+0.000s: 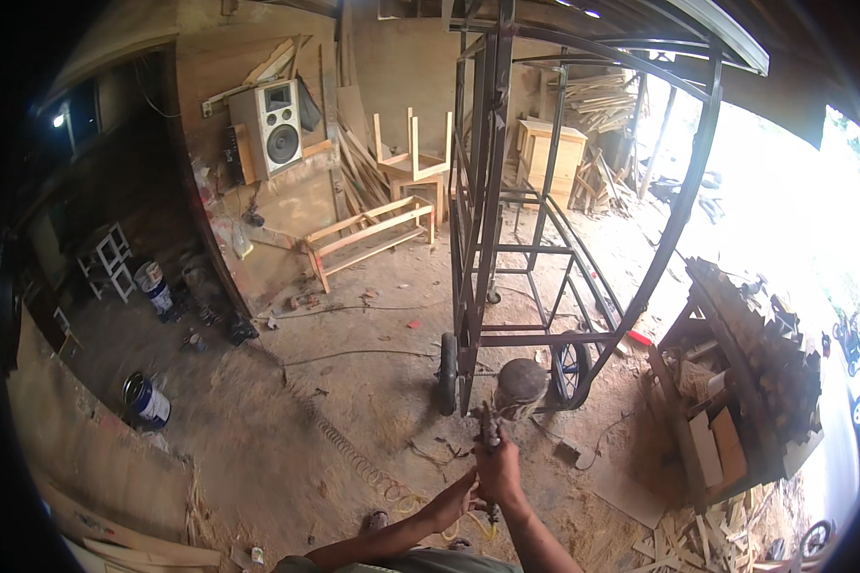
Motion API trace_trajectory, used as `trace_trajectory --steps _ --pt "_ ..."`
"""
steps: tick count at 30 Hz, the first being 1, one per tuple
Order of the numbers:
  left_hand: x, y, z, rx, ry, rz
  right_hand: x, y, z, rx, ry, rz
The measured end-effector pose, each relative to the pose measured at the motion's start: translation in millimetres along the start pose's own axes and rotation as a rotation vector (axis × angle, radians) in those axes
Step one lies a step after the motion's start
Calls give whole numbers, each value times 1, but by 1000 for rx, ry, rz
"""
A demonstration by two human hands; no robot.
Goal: The person uses a spray gun to apply paint to a metal cart frame and uses a brush to apply paint from a small container to the frame's joints.
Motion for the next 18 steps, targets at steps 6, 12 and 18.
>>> trace_trajectory --steps 6,12,18 --pt "25 76 27 -67 -387 77 3 -66 -25 -14 112 -209" --pt "15 120 60 -92 -571 46 15 -98 -60 26 201 -196" --pt "0 139 79 -206 -771 86 28 -124 -91 2 281 -270"
Point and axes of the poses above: each hand's wrist, its own x-axis away from the middle knuckle, its own z-axis out of the back of the hand, y = z × x, the point moved 4 cm from there along -x, towards the middle knuckle, and after that the axes turned 10 degrees about -z, right-handed, at the moved point
